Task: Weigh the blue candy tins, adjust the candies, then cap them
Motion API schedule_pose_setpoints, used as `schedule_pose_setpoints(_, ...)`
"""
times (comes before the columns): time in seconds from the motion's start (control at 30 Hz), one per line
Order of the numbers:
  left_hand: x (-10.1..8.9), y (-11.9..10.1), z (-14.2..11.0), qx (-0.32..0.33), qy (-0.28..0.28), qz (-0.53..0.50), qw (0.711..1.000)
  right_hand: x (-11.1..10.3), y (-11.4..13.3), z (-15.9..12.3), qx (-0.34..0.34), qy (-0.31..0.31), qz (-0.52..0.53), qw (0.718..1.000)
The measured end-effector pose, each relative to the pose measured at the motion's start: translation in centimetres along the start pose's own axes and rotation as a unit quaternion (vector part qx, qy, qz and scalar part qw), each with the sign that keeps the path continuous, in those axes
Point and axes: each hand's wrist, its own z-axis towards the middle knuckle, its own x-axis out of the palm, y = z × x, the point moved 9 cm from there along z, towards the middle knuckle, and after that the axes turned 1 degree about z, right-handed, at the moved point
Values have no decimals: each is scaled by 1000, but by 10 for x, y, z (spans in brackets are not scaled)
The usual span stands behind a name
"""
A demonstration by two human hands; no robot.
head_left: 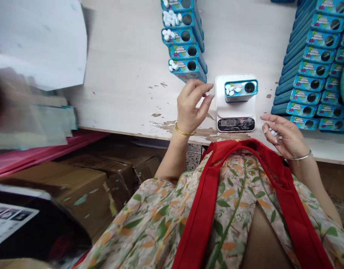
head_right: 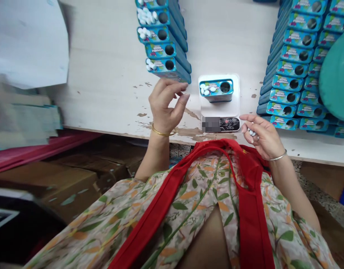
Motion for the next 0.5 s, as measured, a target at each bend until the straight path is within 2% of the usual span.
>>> schedule_pose_setpoints(0.1,-3,-10,4,12,-8,-3,1000,0,-13,0,2,1,-1,1000)
schedule_pose_setpoints(0.3,-6,-40,23,100,4,34,994,12,-20,9,-7,29,22,999)
schedule_pose_setpoints(0.5,-4,-48,33,119,7,80,990,21,-28,17,9,53,40,998)
